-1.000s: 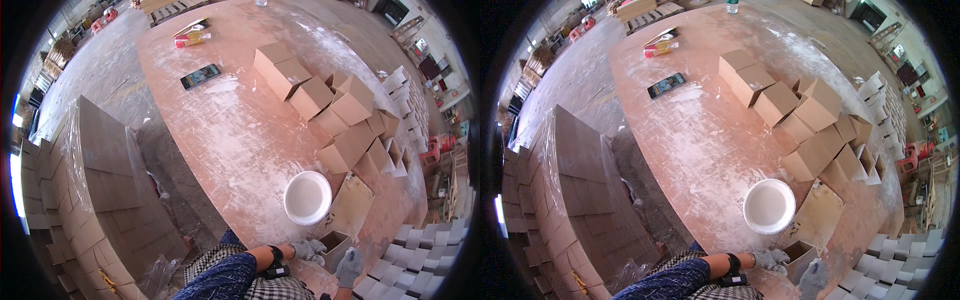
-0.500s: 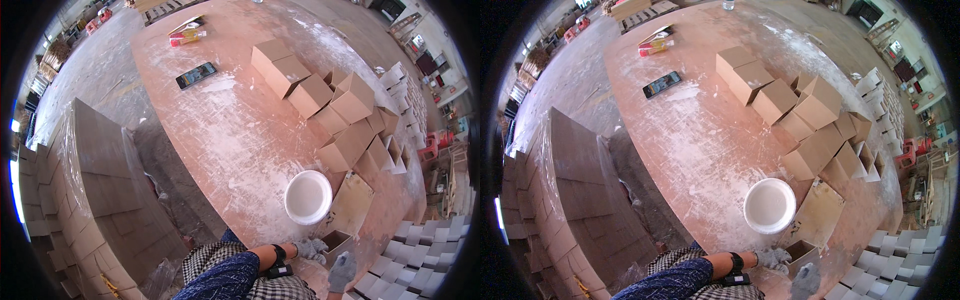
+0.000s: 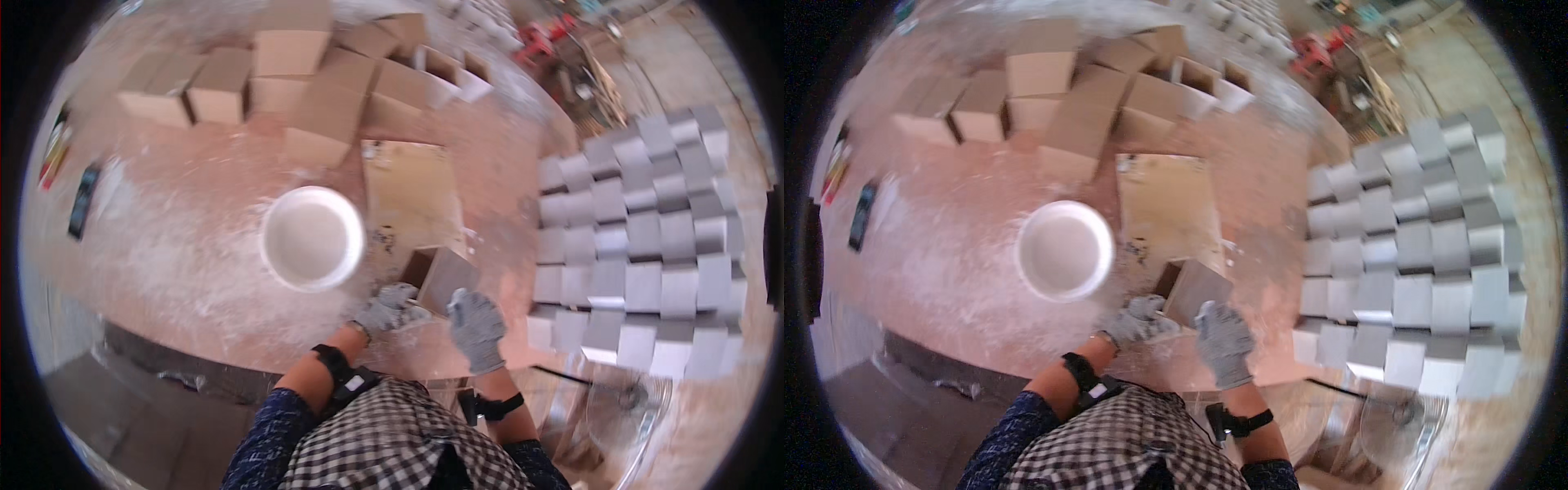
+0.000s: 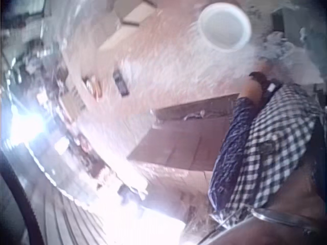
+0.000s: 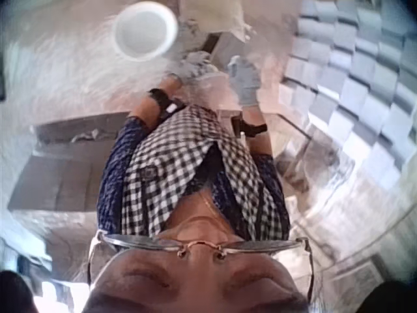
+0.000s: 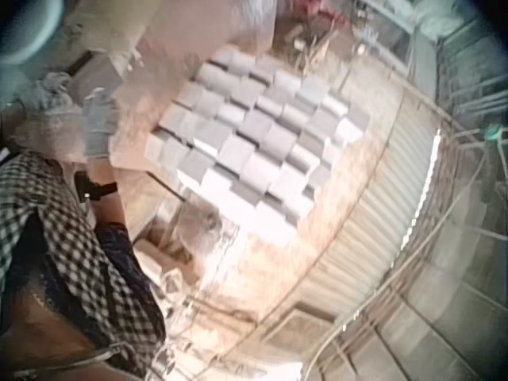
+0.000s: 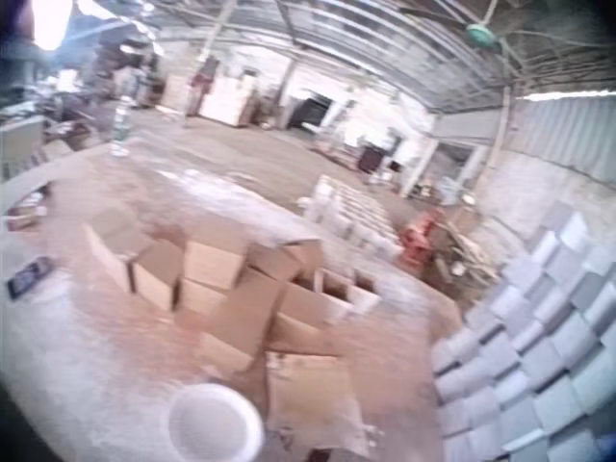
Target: The recorder is applying a liquid adhesive or glue to the surfaces of small wooden or cardboard boxes in a manufacturing environment.
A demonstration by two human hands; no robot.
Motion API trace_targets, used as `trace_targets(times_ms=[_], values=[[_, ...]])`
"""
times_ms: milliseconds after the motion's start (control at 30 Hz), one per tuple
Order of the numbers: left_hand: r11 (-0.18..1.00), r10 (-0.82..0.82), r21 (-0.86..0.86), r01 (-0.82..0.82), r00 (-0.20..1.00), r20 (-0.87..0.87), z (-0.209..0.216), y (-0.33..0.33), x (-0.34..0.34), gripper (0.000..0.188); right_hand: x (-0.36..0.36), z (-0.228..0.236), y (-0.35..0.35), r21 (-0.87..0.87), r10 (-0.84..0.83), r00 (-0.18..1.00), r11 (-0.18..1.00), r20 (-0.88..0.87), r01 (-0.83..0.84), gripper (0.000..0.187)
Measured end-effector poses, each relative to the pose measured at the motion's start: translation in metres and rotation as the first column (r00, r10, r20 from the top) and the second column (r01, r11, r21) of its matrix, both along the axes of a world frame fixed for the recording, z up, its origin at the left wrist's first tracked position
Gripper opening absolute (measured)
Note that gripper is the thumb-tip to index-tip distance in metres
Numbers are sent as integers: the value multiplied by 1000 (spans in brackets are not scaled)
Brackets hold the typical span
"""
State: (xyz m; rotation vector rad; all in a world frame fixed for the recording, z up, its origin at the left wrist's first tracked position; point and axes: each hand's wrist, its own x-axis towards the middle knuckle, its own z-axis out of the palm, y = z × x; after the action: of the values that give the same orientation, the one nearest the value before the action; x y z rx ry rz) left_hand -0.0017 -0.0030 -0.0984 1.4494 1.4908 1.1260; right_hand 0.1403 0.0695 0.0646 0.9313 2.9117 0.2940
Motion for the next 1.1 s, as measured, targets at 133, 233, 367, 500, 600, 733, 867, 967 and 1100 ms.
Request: trace_targets(times_ms=[133,233,367,500,600,733,867,967,1100], values=[[986,-58,-153,63,998,34,16,3,2,59,32,12,-29,-232,-44,981,973,-191,-2,14],[995,-40,-88,38,999,-15,3,0,9,60,44,25,-19,-307,-9,930,945,-367,-112,5],[996,-29,-83,34,998,61,-4,-2,13,59,28,16,31,-228,-135,816,974,-562,3,16],[992,0,-126,-1,1000,-6,20,-5,5,61,-18,0,16,-68,-138,990,988,-14,137,19],[984,-33,-175,31,999,-5,15,-5,2,61,-17,-3,-22,-226,10,993,973,-116,-36,18],[994,113,0,-113,992,-54,20,-7,7,56,-24,13,13,-295,-41,993,955,-112,6,17],[995,104,9,-103,993,-53,-8,-2,12,54,-46,17,34,-233,-176,981,960,-83,153,17],[984,-50,-175,42,998,-41,1,-1,8,56,-37,2,0,-216,0,1000,976,-30,-7,17],[997,36,-61,-40,998,-58,2,-6,9,55,-38,18,9,-302,146,984,947,100,-110,19]])
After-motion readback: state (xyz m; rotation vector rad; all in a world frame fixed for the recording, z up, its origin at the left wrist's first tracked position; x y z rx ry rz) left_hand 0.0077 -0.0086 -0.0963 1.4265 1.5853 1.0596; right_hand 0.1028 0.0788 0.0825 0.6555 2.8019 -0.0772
